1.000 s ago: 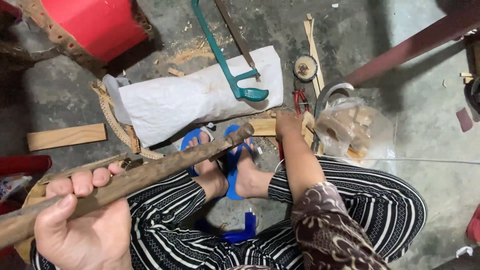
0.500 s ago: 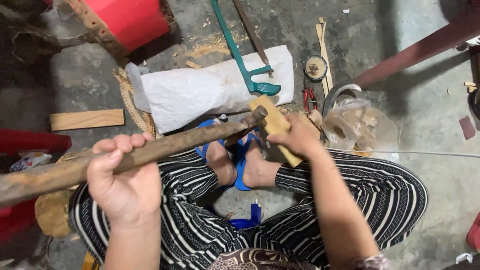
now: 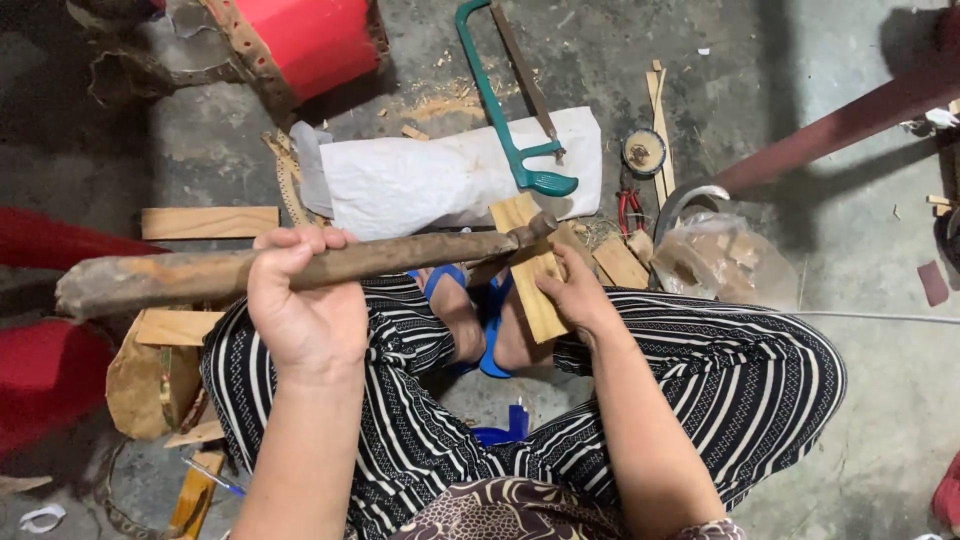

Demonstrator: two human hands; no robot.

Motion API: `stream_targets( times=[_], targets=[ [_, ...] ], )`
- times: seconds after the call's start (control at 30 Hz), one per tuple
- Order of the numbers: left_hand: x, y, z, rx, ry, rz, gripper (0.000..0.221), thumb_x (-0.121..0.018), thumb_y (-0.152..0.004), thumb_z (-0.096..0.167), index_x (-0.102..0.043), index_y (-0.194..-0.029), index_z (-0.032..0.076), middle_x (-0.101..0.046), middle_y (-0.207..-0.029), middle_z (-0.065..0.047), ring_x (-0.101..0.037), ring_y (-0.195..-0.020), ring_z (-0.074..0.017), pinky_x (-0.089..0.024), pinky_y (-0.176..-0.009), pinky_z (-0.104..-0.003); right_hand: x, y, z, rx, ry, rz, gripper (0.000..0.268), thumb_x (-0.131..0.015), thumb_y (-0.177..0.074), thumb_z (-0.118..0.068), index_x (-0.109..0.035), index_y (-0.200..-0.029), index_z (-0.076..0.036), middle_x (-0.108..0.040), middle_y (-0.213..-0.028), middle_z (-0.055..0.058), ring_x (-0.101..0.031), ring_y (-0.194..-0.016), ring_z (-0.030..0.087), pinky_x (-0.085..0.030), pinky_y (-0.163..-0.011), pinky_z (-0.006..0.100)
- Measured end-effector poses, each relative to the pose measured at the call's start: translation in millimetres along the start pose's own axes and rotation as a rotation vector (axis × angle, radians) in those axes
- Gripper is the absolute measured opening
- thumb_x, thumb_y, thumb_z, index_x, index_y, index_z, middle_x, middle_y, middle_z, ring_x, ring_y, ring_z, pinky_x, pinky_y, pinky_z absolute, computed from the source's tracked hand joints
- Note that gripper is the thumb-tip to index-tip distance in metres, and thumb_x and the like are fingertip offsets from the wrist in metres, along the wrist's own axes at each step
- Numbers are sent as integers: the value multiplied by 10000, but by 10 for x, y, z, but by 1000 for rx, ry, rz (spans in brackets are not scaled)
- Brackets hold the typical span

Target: Shaping and cutting wooden slats using a hammer and hacksaw to fit them into a frame.

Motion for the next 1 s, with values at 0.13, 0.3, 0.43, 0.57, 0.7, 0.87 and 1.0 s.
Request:
stream_targets(
  times=[0.13,0.3,0.43,0.57,0.7,0.87,1.0],
  targets=[
    [-14,-15,12,-13,40,44,178,-631,-714,100,-535,-841,180,-496,-725,-10,-573,-797,-192,-494,-901,-368,20,-48,-30,-2,-33,-27,709,-684,-940,-42,-371,-1576,-25,-571,-1400,290,-603,-1187,313,-571,-921,429],
    [-12,33,54,-19,37,44,201,-629,-705,108,-508,-839,194,-480,-726,9,-578,-793,-180,-493,-901,-363,-30,7,-266,131,388,-55,714,-715,-909,-210,-441,-1560,-106,-467,-1561,228,-402,-1462,391,-314,-1233,488],
    [-146,195,56,-40,5,48,191,-611,-717,95,-497,-836,192,-467,-732,9,-572,-796,-175,-484,-894,-350,-29,-35,-127,107,356,-35,693,-748,-890,-251,-496,-1532,-187,-510,-1538,182,-432,-1451,332,-331,-1230,453],
    [-518,414,9,-163,-258,-68,208,-698,-756,136,-518,-838,202,-573,-716,-20,-635,-801,-160,-500,-889,-323,-38,-14,-30,96,368,18,689,-751,-894,-271,-507,-1525,-141,-530,-1520,179,-463,-1423,340,-370,-1196,470],
    [-968,590,-156,-194,-594,-268,143,-744,-804,79,-611,-842,117,-697,-708,-54,-677,-777,-121,-512,-842,-252,19,-77,144,78,344,71,672,-747,-901,-279,-514,-1527,-205,-543,-1518,140,-463,-1423,323,-392,-1177,463],
    [-1195,554,-175,-331,-703,-370,165,-752,-813,47,-610,-838,127,-697,-711,-56,-669,-741,-122,-521,-790,-277,45,-186,287,81,473,98,668,-735,-887,-369,-524,-1515,-290,-610,-1424,112,-542,-1355,296,-440,-1134,443],
    [-1239,564,-195,-387,-727,-423,179,-759,-823,41,-595,-835,110,-703,-715,-46,-697,-709,-125,-545,-743,-284,213,424,-598,363,902,269,531,-744,-854,-177,-643,-1362,-59,-656,-1179,216,-621,-1182,405,-472,-1050,477]
  ],
)
Point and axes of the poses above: each hand's wrist, its own y-axis away from the middle knuckle, its own x-axis out of the back of the hand, z = x × y, the point moved 8 cm from there along -y, towards the middle knuckle
